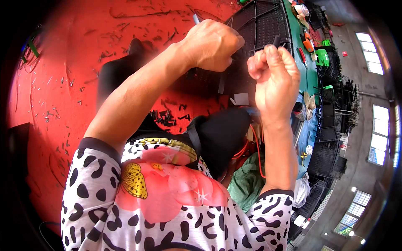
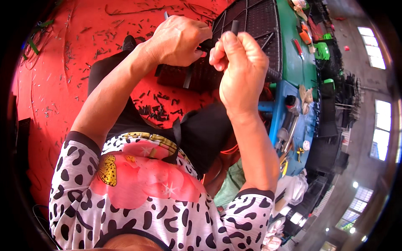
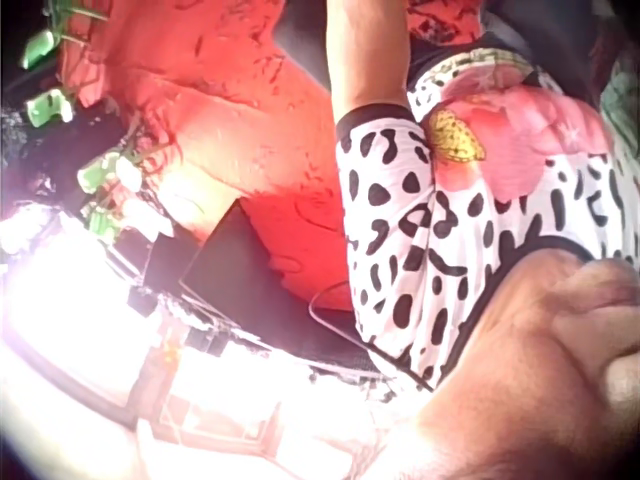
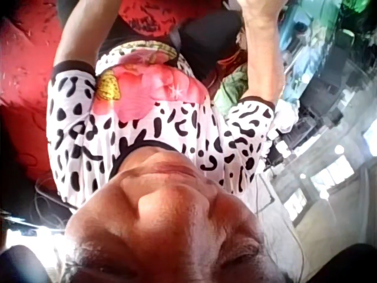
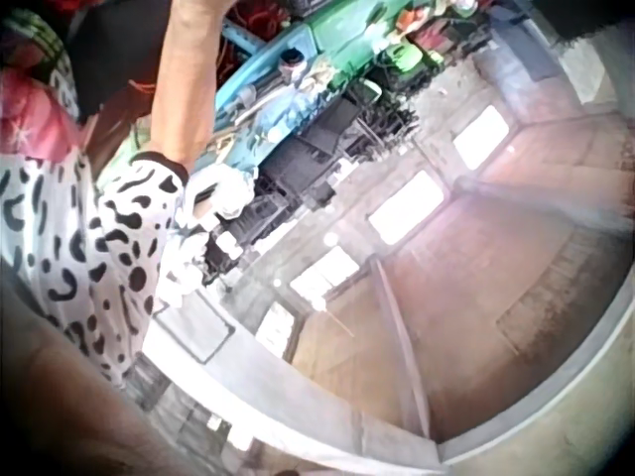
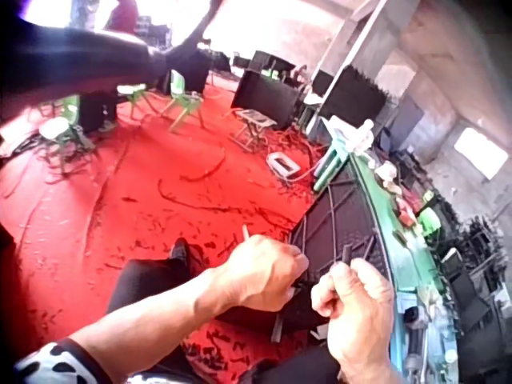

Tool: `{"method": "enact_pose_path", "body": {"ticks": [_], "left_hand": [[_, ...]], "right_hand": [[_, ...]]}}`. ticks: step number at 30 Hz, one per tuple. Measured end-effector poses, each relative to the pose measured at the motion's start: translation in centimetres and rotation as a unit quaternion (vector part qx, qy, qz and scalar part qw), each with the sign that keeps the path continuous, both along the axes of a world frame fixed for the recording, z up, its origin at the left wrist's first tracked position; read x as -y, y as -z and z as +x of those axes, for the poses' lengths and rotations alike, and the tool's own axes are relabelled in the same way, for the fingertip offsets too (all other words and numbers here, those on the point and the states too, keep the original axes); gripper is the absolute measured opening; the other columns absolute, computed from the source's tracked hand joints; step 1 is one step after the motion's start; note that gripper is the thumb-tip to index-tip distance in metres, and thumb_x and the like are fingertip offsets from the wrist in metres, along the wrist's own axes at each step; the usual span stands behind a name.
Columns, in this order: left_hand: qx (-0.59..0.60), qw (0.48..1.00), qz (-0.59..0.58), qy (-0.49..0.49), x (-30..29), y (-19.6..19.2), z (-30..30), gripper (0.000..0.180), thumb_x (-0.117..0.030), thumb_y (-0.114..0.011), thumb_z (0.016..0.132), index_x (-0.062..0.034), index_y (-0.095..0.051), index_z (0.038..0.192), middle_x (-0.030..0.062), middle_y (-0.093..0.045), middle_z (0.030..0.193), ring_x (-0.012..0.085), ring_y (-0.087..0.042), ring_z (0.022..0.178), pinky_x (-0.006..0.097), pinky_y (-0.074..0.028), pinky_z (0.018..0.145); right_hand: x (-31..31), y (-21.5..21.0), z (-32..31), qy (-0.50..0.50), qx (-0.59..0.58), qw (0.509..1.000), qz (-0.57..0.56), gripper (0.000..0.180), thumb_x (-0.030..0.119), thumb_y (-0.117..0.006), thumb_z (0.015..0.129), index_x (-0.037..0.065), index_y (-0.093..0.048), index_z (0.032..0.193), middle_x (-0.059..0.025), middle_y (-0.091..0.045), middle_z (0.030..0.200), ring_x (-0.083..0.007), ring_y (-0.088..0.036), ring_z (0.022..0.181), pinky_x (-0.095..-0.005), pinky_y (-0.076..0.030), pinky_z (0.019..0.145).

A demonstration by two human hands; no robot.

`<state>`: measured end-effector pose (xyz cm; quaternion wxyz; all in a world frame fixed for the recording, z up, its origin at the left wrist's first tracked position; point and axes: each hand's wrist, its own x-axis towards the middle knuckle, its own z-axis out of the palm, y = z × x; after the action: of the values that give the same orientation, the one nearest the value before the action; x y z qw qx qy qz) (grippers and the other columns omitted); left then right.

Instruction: The person assembles a black woven panel by weaving plastic strips into a frame, cutting the ends with pliers and a knife, and securing the material with a pneumatic staple gun.

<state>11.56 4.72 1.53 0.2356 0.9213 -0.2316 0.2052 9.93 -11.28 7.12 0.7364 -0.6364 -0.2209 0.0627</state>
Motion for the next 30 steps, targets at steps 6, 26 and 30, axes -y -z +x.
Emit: {"method": "enact_pose_path", "body": {"ticks": [6, 26, 30], "left_hand": [[0.039, 0.999, -0.021, -0.014, 0.6, 0.1, -0.6, 0.021, -0.013, -0.065, 0.062, -0.0035, -0.059, 0.080, 0.0108, -0.060, 0.077, 0.0340, -0.061, 0.075, 0.045, -0.049, 0.063], [0.064, 0.998, -0.028, 0.002, -0.7, 0.6, -1.0, 0.028, -0.016, -0.071, 0.070, -0.0035, -0.062, 0.094, 0.0115, -0.062, 0.083, 0.0343, -0.061, 0.079, 0.042, -0.048, 0.067], [0.072, 0.996, -0.049, -0.005, -0.3, 0.4, -1.2, 0.028, -0.014, -0.072, 0.068, -0.0045, -0.062, 0.093, 0.0110, -0.062, 0.081, 0.0345, -0.060, 0.075, 0.042, -0.047, 0.064]], "right_hand": [[-0.8, -1.2, 4.6, 0.009, 0.138, 0.972, -0.192, 0.024, 0.018, -0.057, 0.092, 0.001, -0.059, 0.077, -0.0101, -0.063, 0.070, -0.0082, -0.048, 0.055, -0.0202, -0.035, 0.051], [-2.4, 4.0, 11.7, 0.079, 0.327, 0.837, -0.431, 0.032, 0.026, -0.057, 0.082, 0.000, -0.055, 0.064, -0.0223, -0.055, 0.065, -0.0379, -0.060, 0.065, -0.0436, -0.044, 0.059], [-2.1, 4.7, 12.5, 0.044, 0.320, 0.822, -0.468, 0.030, 0.027, -0.057, 0.081, 0.000, -0.058, 0.066, -0.0223, -0.058, 0.069, -0.0394, -0.061, 0.071, -0.0451, -0.047, 0.064]]}}
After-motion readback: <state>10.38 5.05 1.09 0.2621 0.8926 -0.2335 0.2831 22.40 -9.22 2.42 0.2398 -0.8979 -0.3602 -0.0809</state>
